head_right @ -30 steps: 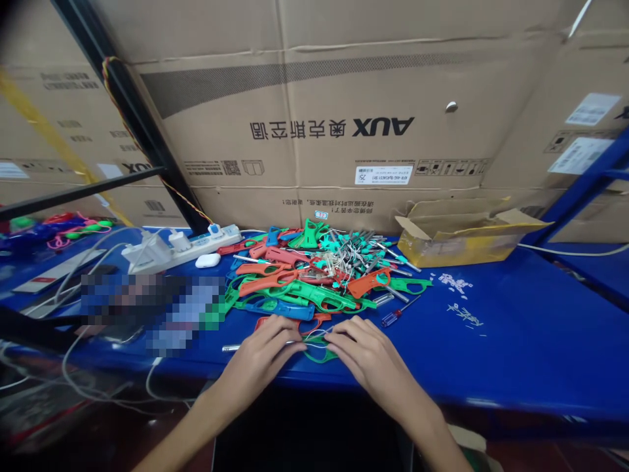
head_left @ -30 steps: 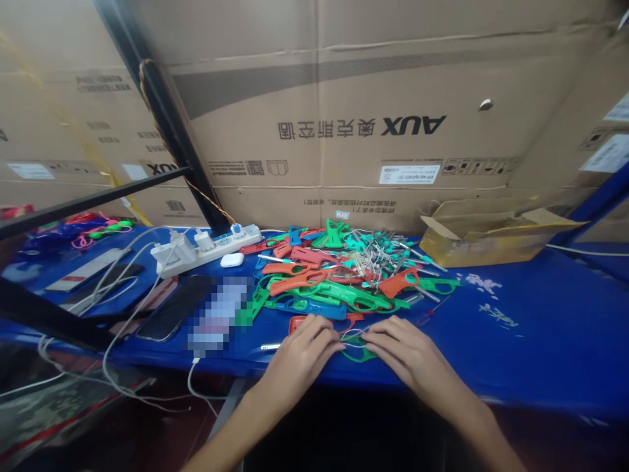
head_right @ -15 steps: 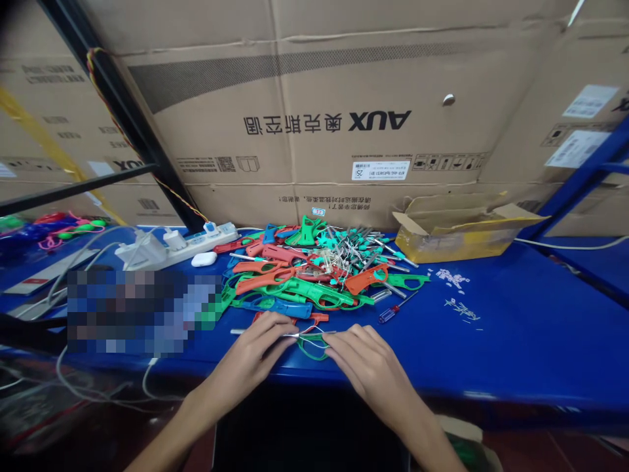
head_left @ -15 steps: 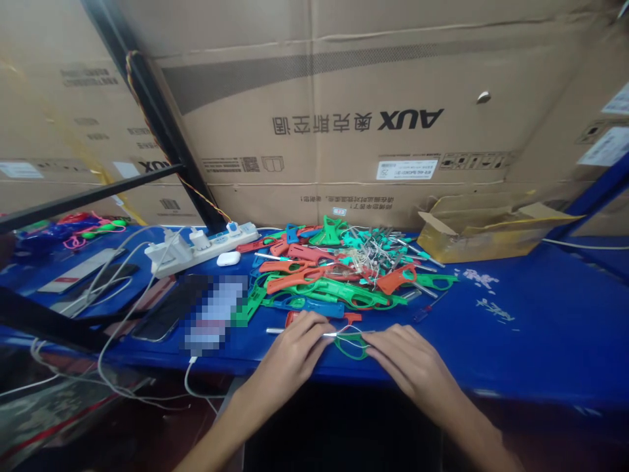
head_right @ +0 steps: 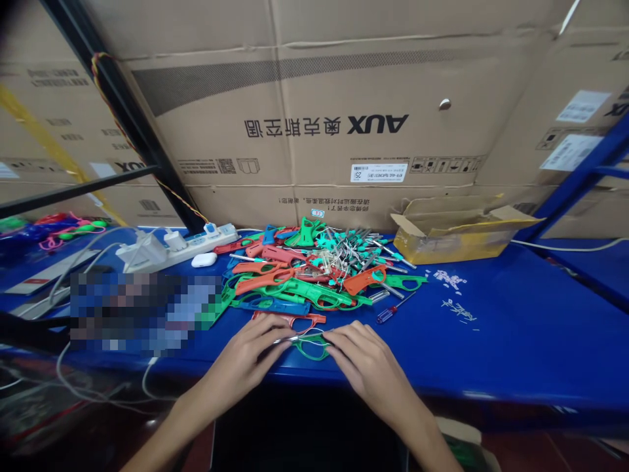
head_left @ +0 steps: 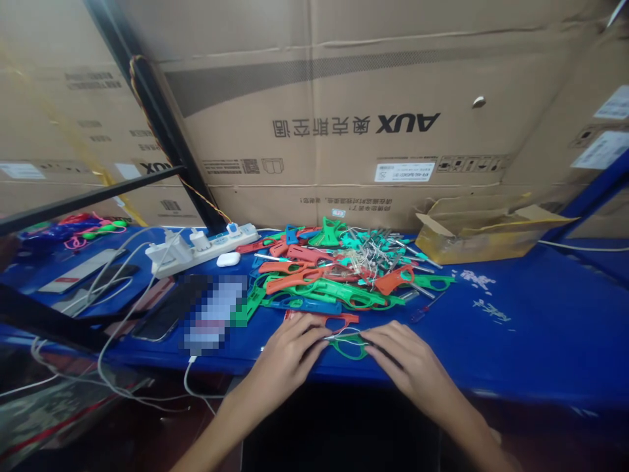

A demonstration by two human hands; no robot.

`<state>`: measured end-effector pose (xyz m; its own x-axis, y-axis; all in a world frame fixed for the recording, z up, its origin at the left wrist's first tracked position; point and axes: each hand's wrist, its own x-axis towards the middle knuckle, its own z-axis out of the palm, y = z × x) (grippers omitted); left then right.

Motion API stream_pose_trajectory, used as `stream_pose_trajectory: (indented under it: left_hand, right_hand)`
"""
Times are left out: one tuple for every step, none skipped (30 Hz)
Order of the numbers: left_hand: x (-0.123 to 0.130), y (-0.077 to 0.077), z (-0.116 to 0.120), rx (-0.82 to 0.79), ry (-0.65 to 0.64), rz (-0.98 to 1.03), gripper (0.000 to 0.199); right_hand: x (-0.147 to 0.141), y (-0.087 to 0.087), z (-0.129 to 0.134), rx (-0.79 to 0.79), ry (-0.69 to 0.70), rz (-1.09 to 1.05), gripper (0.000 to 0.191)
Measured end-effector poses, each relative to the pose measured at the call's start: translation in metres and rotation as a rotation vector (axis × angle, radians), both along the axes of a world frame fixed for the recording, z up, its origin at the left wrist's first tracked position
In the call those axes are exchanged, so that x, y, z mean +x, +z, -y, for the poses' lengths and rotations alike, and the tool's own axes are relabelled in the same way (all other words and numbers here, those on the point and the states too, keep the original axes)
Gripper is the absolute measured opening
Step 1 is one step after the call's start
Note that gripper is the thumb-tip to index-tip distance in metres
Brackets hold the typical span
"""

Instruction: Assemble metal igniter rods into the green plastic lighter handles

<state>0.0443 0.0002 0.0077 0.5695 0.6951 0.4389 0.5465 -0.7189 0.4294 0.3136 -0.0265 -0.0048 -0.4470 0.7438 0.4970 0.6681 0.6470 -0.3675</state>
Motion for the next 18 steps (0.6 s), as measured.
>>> stream_pose_trajectory:
  left_hand:
    - [0.0006, 0.0003, 0.0002, 0.001, -0.003, 0.013, 0.021]
    - [0.0014, 0.0009, 0.0005, 0.003, -0.004, 0.029, 0.02]
    - [0.0022, 0.0017, 0.0008, 0.006, -0.002, 0.046, 0.02]
    - [0.0032, 0.0027, 0.0012, 0.012, 0.003, 0.063, 0.02]
    - [0.004, 0.0038, 0.0016, 0.022, 0.007, 0.08, 0.02]
    - [0.0047, 0.0049, 0.0021, 0.036, 0.01, 0.095, 0.02]
    - [0.0053, 0.0059, 0.0025, 0.049, 0.011, 0.106, 0.02]
    - [0.0056, 0.0067, 0.003, 0.06, 0.008, 0.113, 0.02]
    - [0.0059, 0.0074, 0.0035, 0.065, 0.003, 0.116, 0.021]
    - [0.006, 0.0078, 0.004, 0.065, -0.003, 0.118, 0.02]
    - [0.0061, 0.008, 0.0045, 0.062, -0.006, 0.12, 0.02]
    - [0.0062, 0.008, 0.0049, 0.057, -0.007, 0.123, 0.02]
    - [0.0063, 0.0078, 0.0052, 0.049, -0.008, 0.125, 0.02]
    - [0.0066, 0.0074, 0.0055, 0.044, -0.007, 0.131, 0.02]
    - [0.0069, 0.0069, 0.0056, 0.038, -0.007, 0.136, 0.019]
    - [0.0073, 0.0063, 0.0058, 0.032, -0.006, 0.143, 0.02]
    - [0.0079, 0.0056, 0.0059, 0.027, -0.006, 0.15, 0.02]
    - [0.0086, 0.0047, 0.0061, 0.024, -0.004, 0.158, 0.021]
  right_hand:
    - [-0.0007, 0.0001, 0.0002, 0.011, -0.007, -0.003, 0.02]
    - [-0.0016, 0.0004, 0.0004, 0.032, -0.019, -0.003, 0.019]
    - [-0.0027, 0.0008, 0.0006, 0.063, -0.034, -0.003, 0.019]
    - [-0.0039, 0.0014, 0.0008, 0.097, -0.05, -0.002, 0.017]
    - [-0.0051, 0.0021, 0.0009, 0.131, -0.063, -0.003, 0.016]
    - [-0.0062, 0.0029, 0.0009, 0.163, -0.07, -0.005, 0.015]
    - [-0.007, 0.0037, 0.0009, 0.186, -0.073, -0.007, 0.015]
    - [-0.0076, 0.0044, 0.0008, 0.203, -0.075, -0.01, 0.015]
    - [-0.0079, 0.005, 0.0007, 0.218, -0.076, -0.01, 0.014]
    - [-0.008, 0.0055, 0.0006, 0.232, -0.078, -0.008, 0.015]
    - [-0.0079, 0.0058, 0.0006, 0.243, -0.082, -0.004, 0.015]
    - [-0.0077, 0.006, 0.0006, 0.254, -0.086, 0.0, 0.015]
    - [-0.0074, 0.0059, 0.0007, 0.266, -0.09, 0.002, 0.016]
    - [-0.0072, 0.0058, 0.0009, 0.281, -0.092, 0.0, 0.016]
    - [-0.0069, 0.0055, 0.0012, 0.294, -0.094, -0.005, 0.016]
    - [-0.0067, 0.005, 0.0015, 0.306, -0.095, -0.013, 0.015]
    - [-0.0064, 0.0045, 0.0018, 0.315, -0.095, -0.025, 0.015]
    - [-0.0061, 0.0038, 0.0021, 0.316, -0.094, -0.034, 0.015]
